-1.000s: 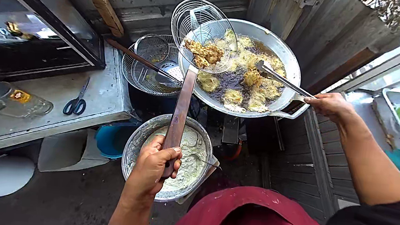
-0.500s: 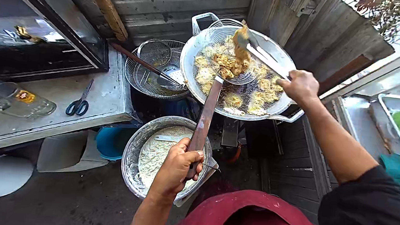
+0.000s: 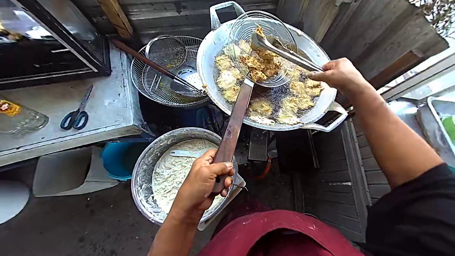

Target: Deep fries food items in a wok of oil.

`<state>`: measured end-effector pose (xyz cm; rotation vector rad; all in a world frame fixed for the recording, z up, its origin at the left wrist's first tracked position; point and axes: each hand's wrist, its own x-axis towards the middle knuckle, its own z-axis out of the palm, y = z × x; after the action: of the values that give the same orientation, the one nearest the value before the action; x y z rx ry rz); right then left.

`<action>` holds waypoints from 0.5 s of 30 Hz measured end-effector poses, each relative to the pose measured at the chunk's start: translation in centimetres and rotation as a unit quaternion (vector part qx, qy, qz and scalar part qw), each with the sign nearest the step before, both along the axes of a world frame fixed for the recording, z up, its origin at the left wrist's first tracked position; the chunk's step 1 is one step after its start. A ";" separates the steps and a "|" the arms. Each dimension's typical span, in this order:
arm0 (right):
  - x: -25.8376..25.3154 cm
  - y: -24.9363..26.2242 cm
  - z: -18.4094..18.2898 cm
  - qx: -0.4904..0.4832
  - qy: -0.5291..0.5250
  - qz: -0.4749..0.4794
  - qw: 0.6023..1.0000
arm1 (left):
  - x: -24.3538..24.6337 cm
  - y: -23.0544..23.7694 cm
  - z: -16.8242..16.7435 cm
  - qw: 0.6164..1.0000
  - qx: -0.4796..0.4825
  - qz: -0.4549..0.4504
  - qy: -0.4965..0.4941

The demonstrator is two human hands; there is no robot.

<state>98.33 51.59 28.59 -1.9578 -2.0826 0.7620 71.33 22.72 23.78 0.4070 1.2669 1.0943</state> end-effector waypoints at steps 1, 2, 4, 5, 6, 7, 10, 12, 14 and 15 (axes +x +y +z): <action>0.2 0.0 0.7 0.017 -0.019 0.019 1.000 | 0.0 0.1 0.0 1.000 -0.004 0.004 -0.012; 0.4 -0.4 1.7 0.036 -0.042 0.030 0.998 | 0.0 0.2 0.0 1.000 -0.007 0.007 -0.021; 1.0 -2.5 4.4 0.067 -0.094 0.017 0.993 | -0.2 0.3 -0.2 1.000 -0.007 0.008 -0.026; 1.7 -3.8 5.6 0.080 -0.124 -0.001 0.989 | -0.3 0.2 -0.3 1.000 -0.006 0.006 -0.023; 2.8 -5.1 6.5 0.090 -0.162 -0.018 0.982 | -0.4 0.1 -0.4 1.000 -0.006 0.007 -0.018; 3.9 -6.4 7.1 0.091 -0.201 -0.035 0.975 | -0.6 -0.1 -0.5 1.000 -0.007 0.009 -0.014; 6.3 -9.4 6.3 0.046 -0.282 -0.079 0.955 | -1.1 -0.7 -0.5 1.000 -0.001 0.015 0.003; 5.8 -10.6 4.4 0.005 -0.296 -0.094 0.951 | -1.3 -0.9 -0.2 1.000 0.003 0.017 0.015; 4.5 -11.1 2.4 -0.026 -0.294 -0.093 0.951 | -1.4 -0.9 0.3 0.999 0.006 0.022 0.022; 3.7 -11.0 1.5 -0.038 -0.298 -0.094 0.949 | -1.5 -0.9 0.4 0.999 0.010 0.025 0.024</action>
<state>102.03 40.64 30.09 -2.6329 -2.1209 0.2218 69.82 21.78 24.22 0.4196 1.3149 1.1453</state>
